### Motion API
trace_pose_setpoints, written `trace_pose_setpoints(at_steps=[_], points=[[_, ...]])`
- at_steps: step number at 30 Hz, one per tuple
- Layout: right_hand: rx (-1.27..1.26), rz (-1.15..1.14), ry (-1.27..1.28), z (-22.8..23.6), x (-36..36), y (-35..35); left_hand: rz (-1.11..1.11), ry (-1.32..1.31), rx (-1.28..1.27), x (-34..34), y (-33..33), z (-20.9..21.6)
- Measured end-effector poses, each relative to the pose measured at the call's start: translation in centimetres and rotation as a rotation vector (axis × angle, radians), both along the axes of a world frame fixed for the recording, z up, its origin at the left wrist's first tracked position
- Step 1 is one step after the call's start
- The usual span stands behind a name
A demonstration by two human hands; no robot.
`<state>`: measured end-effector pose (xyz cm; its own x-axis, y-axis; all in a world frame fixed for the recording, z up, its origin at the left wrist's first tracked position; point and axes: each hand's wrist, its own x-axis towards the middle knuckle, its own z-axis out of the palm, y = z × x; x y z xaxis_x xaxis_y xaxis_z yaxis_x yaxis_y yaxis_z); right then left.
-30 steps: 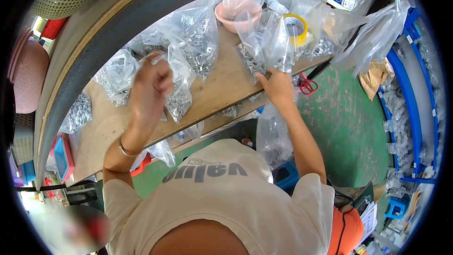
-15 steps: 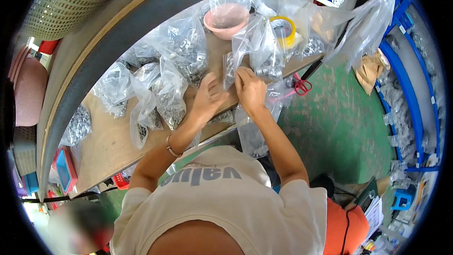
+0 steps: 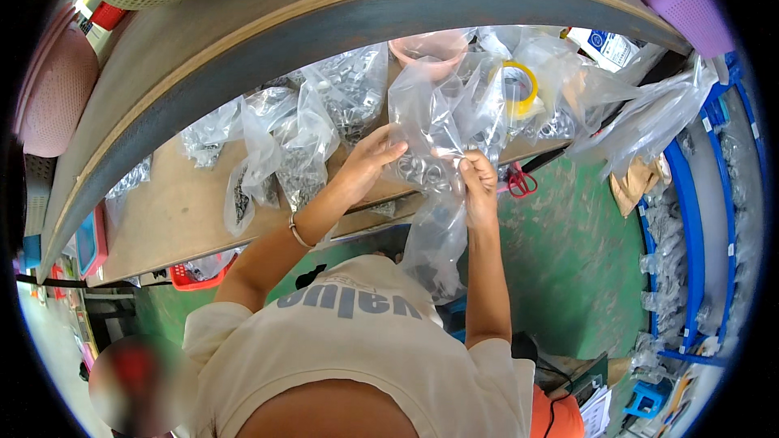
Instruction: The person sorts small metal rings on a green table and places them into clear plastic bags. The person then moves to a shelf to organize the filled bags and later returns to the table to handle other hardware items, including a metal cylinder and a pair of white gloves.
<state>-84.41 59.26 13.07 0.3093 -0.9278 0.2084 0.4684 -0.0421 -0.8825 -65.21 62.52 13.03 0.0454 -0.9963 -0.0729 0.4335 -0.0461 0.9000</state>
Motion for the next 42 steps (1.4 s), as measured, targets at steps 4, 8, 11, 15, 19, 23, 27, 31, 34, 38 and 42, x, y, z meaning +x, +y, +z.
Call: trace_pose_setpoints(at_steps=[4,8,11,15,19,23,27,31,34,38,42], points=[[0.008,-0.004,-0.034,2.1,-0.9,0.7,-0.105,0.218,0.059,1.2,1.8,1.0],[0.066,0.013,-0.034,3.1,-1.4,0.8,0.050,0.157,-0.037,0.1,4.1,4.1],[0.048,-0.050,-0.054,4.4,-0.3,1.6,0.139,0.049,-0.065,0.0,5.4,5.2],[-0.037,-0.027,0.100,5.9,0.1,2.1,0.253,-0.038,-0.182,-0.2,7.2,7.2],[-0.148,-0.005,0.244,7.1,1.7,2.7,0.385,-0.055,-0.184,0.8,9.6,6.9],[-0.227,0.119,0.359,6.4,2.2,3.0,0.611,-0.107,-0.283,-0.1,11.2,7.3],[-0.265,0.552,0.248,3.1,3.1,2.2,0.804,-0.143,-0.396,-0.9,14.3,8.0],[-0.006,0.769,0.243,4.6,7.4,5.3,0.953,-0.073,-0.332,0.1,18.4,9.0],[0.049,0.843,0.271,6.0,9.9,7.1,0.930,-0.147,-0.384,0.3,21.5,9.5],[-0.328,0.813,0.443,3.3,13.9,9.2,0.837,-0.372,-0.339,1.2,28.6,9.8],[-0.172,1.211,0.256,5.7,18.6,16.1,0.881,-0.287,-0.266,3.0,35.0,8.3]])
